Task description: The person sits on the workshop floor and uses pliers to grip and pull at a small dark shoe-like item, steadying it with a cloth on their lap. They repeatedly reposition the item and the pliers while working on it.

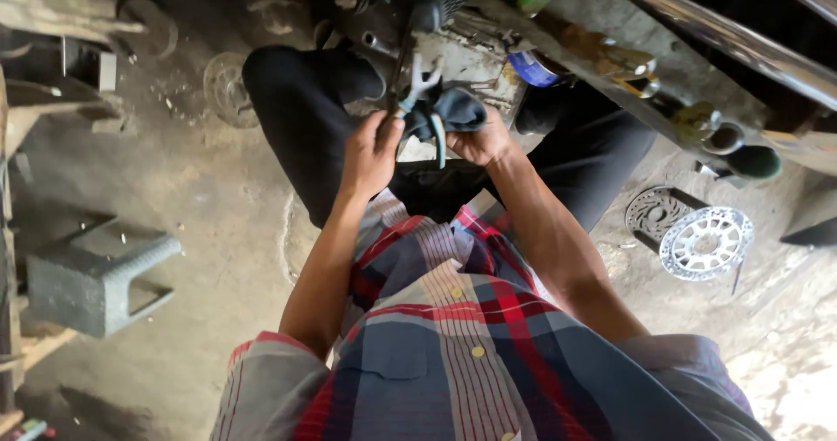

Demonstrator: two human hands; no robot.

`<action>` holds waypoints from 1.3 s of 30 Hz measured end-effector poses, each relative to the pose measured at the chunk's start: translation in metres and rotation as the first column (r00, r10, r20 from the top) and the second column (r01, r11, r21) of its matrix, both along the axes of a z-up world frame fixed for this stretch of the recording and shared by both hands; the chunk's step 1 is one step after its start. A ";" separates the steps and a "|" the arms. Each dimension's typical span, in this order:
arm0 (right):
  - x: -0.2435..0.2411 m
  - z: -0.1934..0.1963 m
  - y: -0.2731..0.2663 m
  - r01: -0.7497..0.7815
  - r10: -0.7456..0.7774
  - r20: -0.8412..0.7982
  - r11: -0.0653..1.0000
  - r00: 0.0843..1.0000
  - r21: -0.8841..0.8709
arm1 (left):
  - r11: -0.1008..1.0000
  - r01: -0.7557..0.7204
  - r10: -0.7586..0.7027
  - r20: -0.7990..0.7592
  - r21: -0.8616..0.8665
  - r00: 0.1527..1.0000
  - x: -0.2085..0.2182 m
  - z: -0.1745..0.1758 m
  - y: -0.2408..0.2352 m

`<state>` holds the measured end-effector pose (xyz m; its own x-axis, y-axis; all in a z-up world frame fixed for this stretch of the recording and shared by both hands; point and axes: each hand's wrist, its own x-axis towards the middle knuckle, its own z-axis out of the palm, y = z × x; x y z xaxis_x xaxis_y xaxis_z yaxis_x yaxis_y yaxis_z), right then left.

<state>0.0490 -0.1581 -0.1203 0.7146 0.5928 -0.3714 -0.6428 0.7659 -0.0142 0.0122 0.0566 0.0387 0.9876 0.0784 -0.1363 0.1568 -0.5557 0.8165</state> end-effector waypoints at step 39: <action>-0.005 0.002 0.003 -0.108 0.118 -0.002 0.910 0.993 -0.401 | 0.921 -0.078 0.017 -0.161 -0.381 0.987 -0.003 -0.079 -0.007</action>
<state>0.0444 -0.1553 -0.1184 0.6622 0.4752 -0.5793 -0.7208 0.6153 -0.3192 0.0094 0.0500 -0.0408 0.9490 0.0356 -0.3134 0.3142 -0.1921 0.9297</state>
